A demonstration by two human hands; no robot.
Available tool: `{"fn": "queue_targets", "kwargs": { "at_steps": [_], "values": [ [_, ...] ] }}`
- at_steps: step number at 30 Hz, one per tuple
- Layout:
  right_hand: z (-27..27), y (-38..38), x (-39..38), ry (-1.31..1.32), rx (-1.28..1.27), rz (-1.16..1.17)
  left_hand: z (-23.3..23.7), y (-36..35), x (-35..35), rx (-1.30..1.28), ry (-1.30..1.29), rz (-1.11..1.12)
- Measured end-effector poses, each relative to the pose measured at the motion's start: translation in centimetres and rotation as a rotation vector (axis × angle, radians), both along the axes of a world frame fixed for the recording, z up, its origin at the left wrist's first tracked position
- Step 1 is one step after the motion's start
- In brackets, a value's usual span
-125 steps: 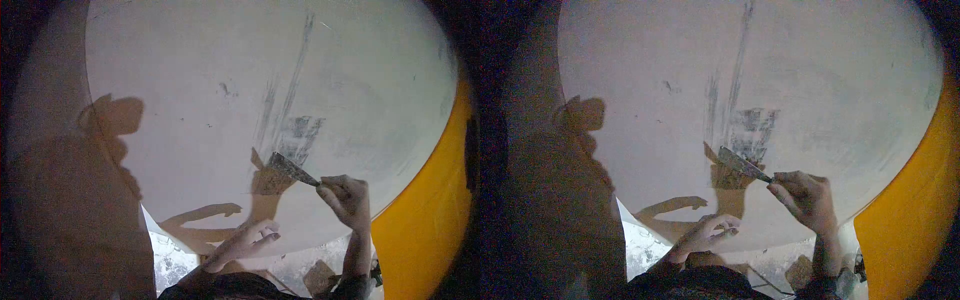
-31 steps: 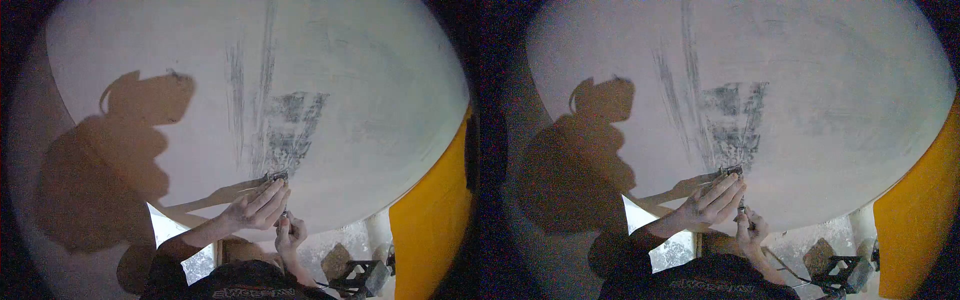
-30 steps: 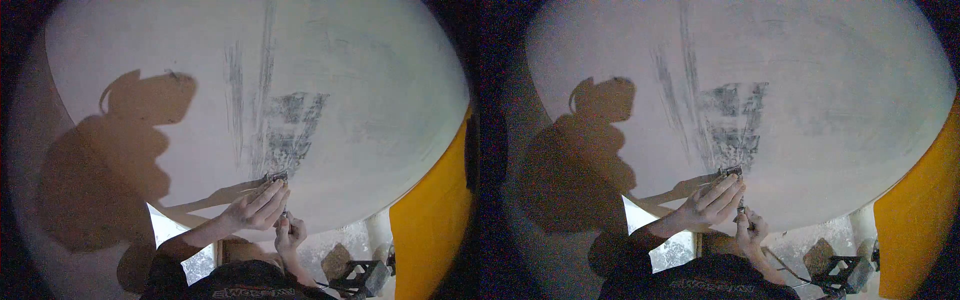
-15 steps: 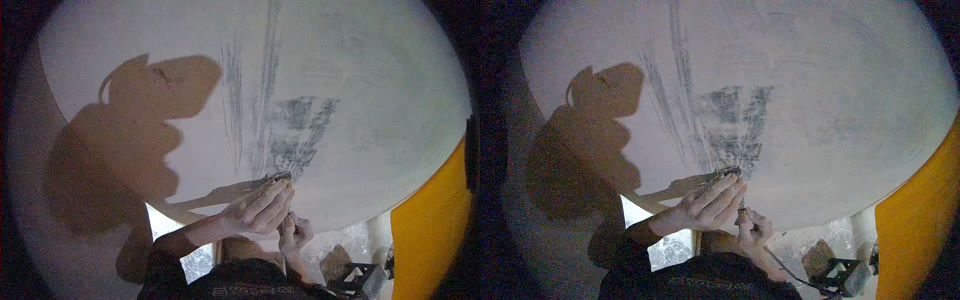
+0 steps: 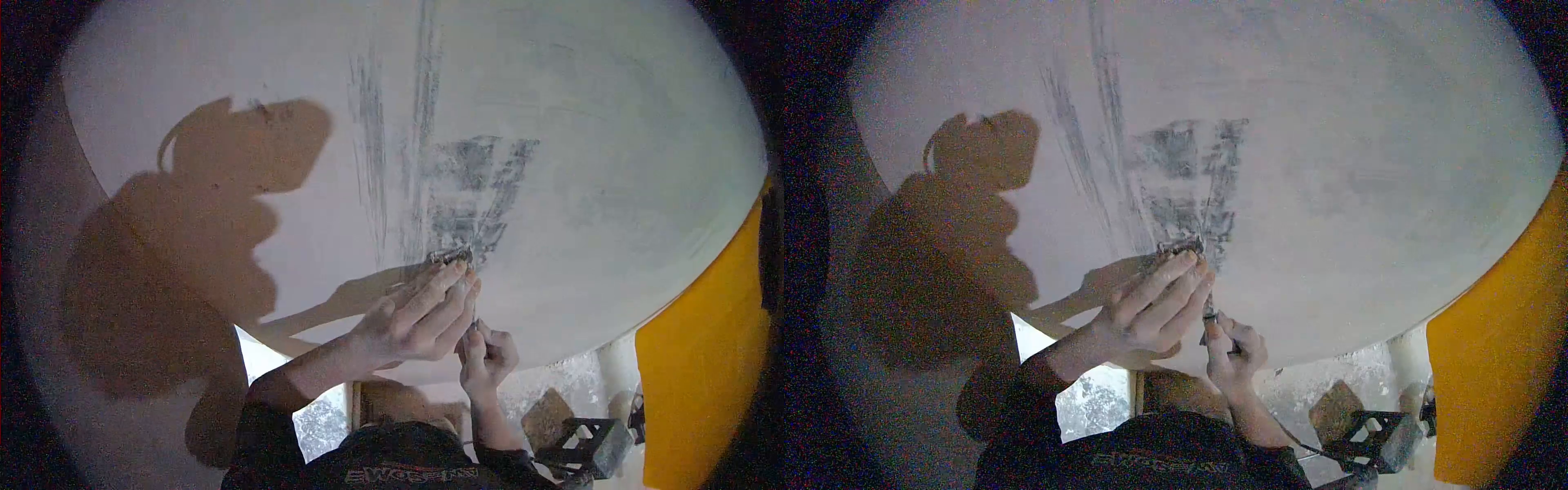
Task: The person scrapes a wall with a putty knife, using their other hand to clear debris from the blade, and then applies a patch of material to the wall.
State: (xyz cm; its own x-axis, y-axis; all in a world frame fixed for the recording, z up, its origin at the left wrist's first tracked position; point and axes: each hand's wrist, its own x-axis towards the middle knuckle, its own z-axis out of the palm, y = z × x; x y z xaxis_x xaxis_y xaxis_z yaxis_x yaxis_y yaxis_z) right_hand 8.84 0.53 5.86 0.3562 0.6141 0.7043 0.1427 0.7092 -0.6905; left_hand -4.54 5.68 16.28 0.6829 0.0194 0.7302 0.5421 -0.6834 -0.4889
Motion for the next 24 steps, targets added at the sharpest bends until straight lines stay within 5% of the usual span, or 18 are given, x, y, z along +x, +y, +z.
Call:
{"fn": "queue_targets", "kwargs": {
  "at_steps": [24],
  "values": [
    [-1.2, -1.1, 0.1, -0.003, -0.087, 0.013, -2.6, -0.6, -0.5, -0.085, -0.041, 0.023]
  ]
}}
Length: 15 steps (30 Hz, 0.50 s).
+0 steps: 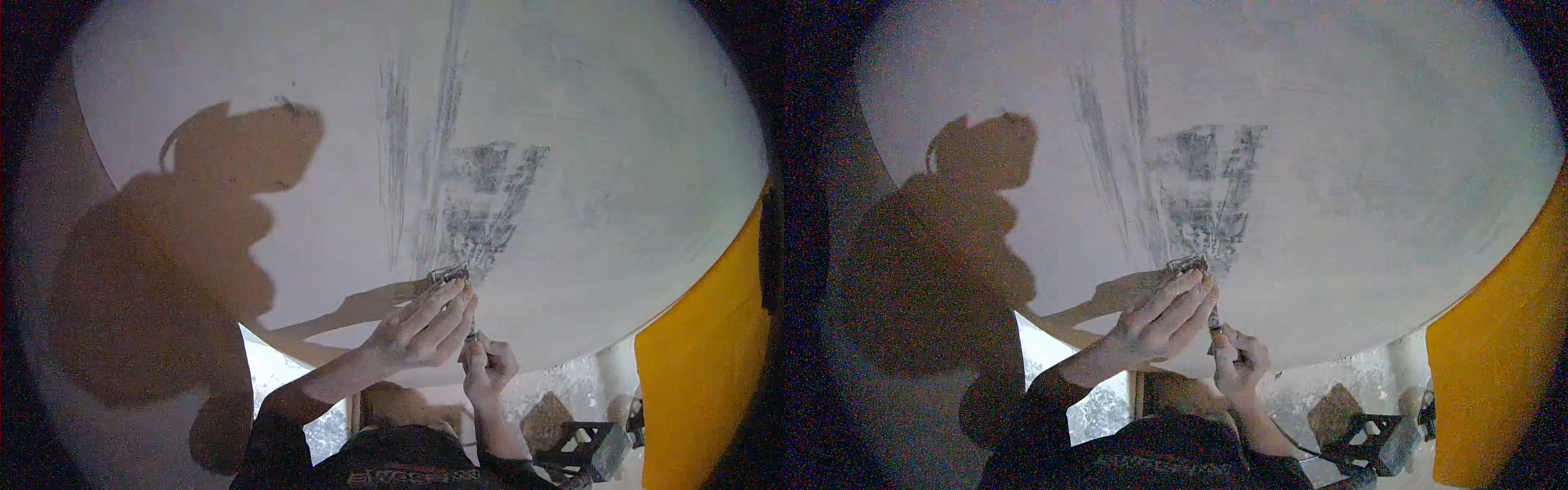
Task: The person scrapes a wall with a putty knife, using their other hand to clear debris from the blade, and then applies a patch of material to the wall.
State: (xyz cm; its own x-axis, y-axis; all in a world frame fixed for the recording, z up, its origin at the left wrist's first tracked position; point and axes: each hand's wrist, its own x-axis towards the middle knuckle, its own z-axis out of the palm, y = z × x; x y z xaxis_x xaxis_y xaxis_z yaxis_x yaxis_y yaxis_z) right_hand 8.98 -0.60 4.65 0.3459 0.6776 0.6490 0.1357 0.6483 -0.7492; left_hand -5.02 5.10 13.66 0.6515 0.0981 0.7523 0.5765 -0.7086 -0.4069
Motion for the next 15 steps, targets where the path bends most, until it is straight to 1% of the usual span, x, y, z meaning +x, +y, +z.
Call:
{"fn": "queue_targets", "kwargs": {
  "at_steps": [4, 6, 7, 9, 11, 12, 14, 15],
  "values": [
    [1.5, 0.7, 0.4, -0.017, 0.033, -0.056, 1.9, 0.4, 0.2, 0.053, -0.027, 0.019],
    [1.8, 1.1, 0.6, 0.124, 0.036, 0.053, 2.1, 0.5, 0.3, 0.077, -0.062, 0.017],
    [1.5, 0.9, 0.6, 0.122, 0.042, 0.055, 1.8, 0.4, 0.3, 0.057, -0.043, 0.011],
    [0.5, 0.1, 0.5, -0.012, -0.004, -0.003, 0.9, 0.3, 0.2, 0.040, -0.024, 0.004],
    [1.0, 0.1, 0.4, -0.024, 0.014, 0.003, 0.0, 0.3, 0.1, -0.016, -0.085, -0.077],
    [1.3, 0.0, 0.3, -0.033, 0.019, 0.006, 0.4, 0.3, 0.1, -0.018, -0.084, -0.078],
    [2.8, 1.1, 0.4, -0.049, 0.030, -0.007, 1.9, 0.3, 0.3, 0.064, -0.114, 0.017],
    [3.2, 1.4, 0.5, -0.063, 0.048, -0.020, 2.4, 0.4, 0.3, 0.061, -0.116, 0.016]
  ]
}}
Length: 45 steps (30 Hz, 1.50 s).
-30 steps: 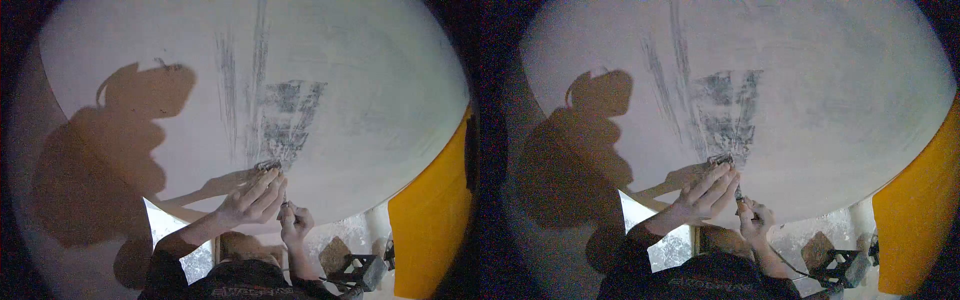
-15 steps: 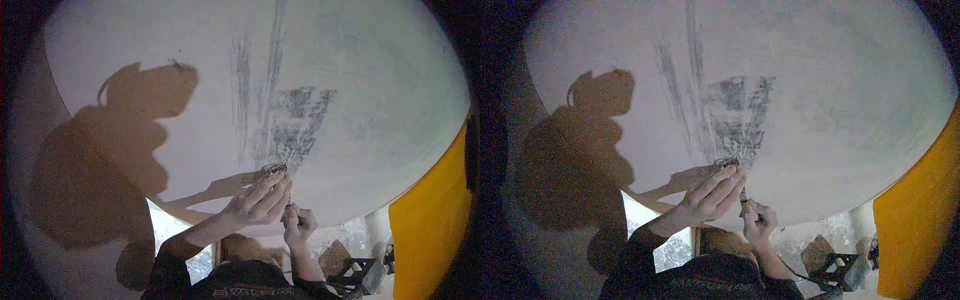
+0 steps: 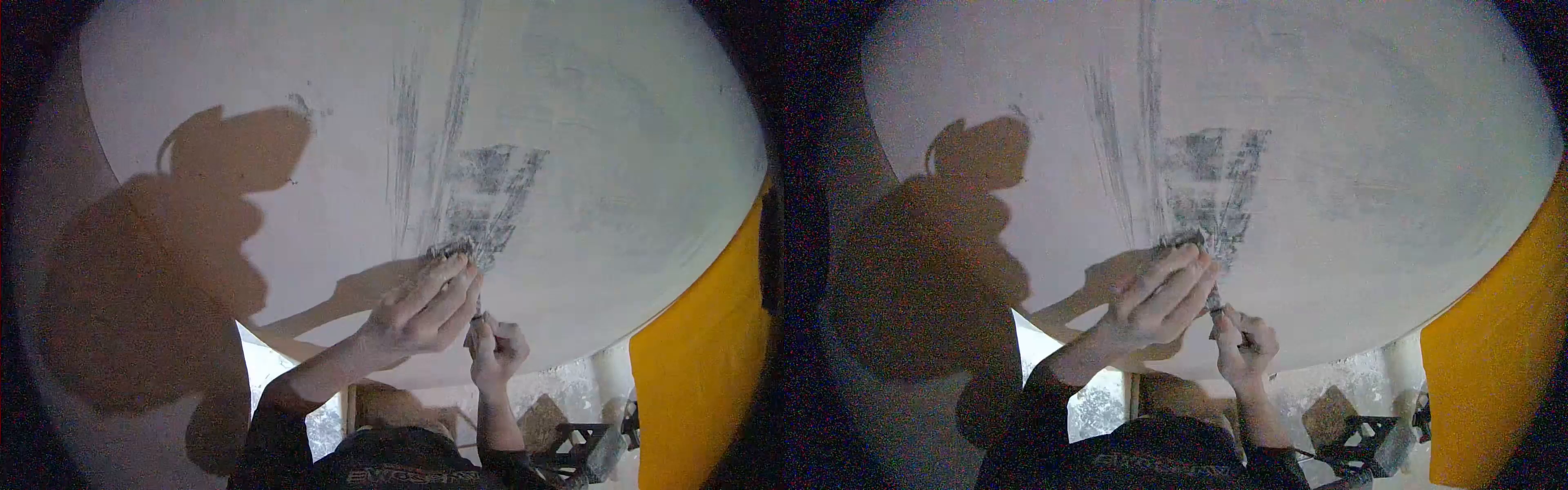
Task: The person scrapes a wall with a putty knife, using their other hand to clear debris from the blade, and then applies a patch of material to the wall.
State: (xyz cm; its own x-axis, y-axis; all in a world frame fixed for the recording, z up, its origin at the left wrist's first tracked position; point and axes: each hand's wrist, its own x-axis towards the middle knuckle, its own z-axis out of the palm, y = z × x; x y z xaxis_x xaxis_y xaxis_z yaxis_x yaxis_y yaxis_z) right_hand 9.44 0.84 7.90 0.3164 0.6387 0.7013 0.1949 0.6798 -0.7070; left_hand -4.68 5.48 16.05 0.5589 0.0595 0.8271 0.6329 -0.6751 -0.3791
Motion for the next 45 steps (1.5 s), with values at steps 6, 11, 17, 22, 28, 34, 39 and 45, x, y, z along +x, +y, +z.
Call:
{"fn": "queue_targets", "kwargs": {
  "at_steps": [6, 11, 17, 22, 28, 34, 39, 45],
  "values": [
    [-1.5, -0.9, 0.5, -0.023, -0.047, 0.035, -1.6, 0.2, -0.2, -0.008, -0.001, -0.013],
    [0.3, 0.0, 0.1, -0.026, -0.003, 0.025, -0.2, 0.6, -0.4, 0.000, -0.029, -0.037],
    [-1.6, -0.8, 0.3, 0.000, -0.040, 0.026, -1.7, 0.1, -0.6, -0.041, 0.020, -0.030],
    [-0.1, 0.0, 0.1, 0.010, -0.043, 0.009, -0.3, 0.3, -0.5, -0.070, -0.018, -0.038],
    [-1.6, -0.8, -0.1, 0.058, -0.062, 0.069, -1.2, -0.1, -1.1, -0.015, 0.154, 0.017],
    [0.3, 0.3, -0.3, 0.006, -0.009, 0.075, 0.3, 0.5, -0.7, -0.065, -0.014, -0.049],
    [0.0, -0.3, -0.5, 0.001, -0.076, 0.027, -0.5, -0.4, -1.1, -0.116, 0.028, -0.070],
    [-1.5, -3.3, 0.5, 0.072, -0.237, 0.150, -3.6, -4.8, -3.0, -0.377, -0.178, -0.264]
  ]
}}
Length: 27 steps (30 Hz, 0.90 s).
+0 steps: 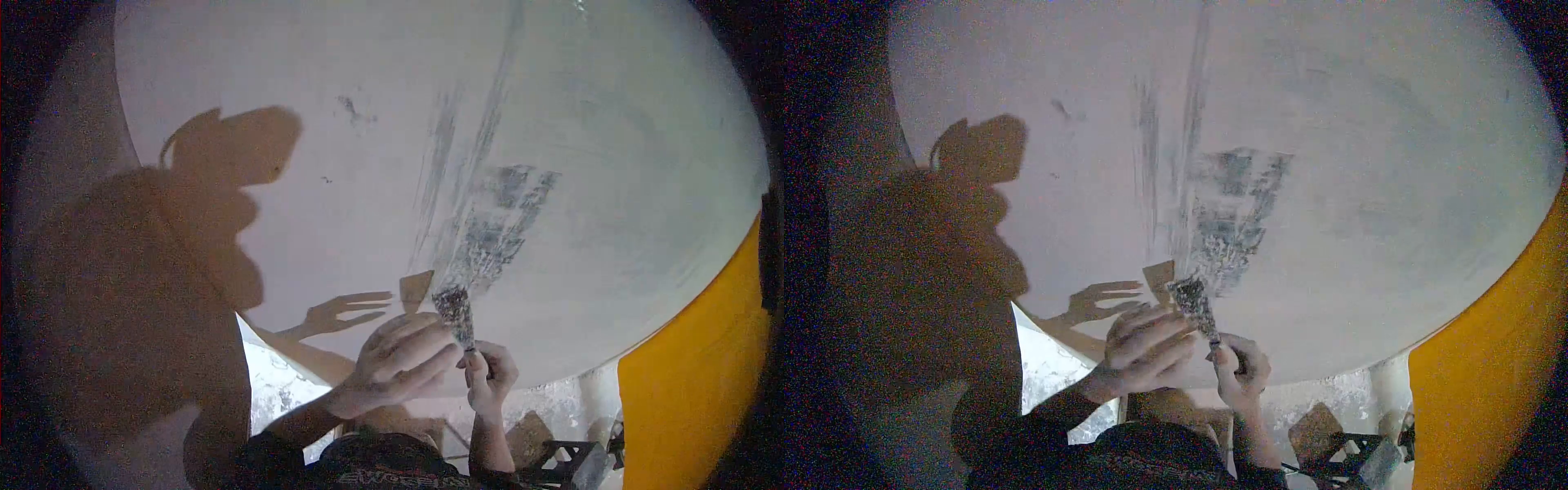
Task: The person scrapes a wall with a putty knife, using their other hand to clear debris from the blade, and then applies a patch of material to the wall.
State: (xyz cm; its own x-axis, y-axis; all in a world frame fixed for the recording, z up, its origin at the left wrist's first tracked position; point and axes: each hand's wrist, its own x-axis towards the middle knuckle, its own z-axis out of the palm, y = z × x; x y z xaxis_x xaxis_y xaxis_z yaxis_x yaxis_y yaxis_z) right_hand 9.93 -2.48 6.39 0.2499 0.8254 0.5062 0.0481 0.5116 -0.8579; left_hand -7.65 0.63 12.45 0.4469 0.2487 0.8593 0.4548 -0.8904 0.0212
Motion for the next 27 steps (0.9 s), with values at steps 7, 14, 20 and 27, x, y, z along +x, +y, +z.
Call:
{"fn": "queue_targets", "kwargs": {
  "at_steps": [7, 14, 20, 27],
  "values": [
    [-0.6, -0.7, -1.4, -0.071, 0.082, 0.006, -1.1, -0.9, -1.7, -0.723, -0.666, -0.036],
    [-2.1, -0.8, -1.0, 0.028, -0.044, 0.055, -1.8, 1.0, -1.6, -0.801, -0.633, -0.191],
    [-3.4, -0.5, -0.5, -0.019, 0.012, 0.043, -3.0, 2.7, -1.3, -0.747, -0.616, -0.182],
    [-2.1, -2.2, 2.2, -0.324, 0.062, 0.117, 0.6, 1.0, -1.0, -0.913, -0.495, -0.258]
  ]
}}
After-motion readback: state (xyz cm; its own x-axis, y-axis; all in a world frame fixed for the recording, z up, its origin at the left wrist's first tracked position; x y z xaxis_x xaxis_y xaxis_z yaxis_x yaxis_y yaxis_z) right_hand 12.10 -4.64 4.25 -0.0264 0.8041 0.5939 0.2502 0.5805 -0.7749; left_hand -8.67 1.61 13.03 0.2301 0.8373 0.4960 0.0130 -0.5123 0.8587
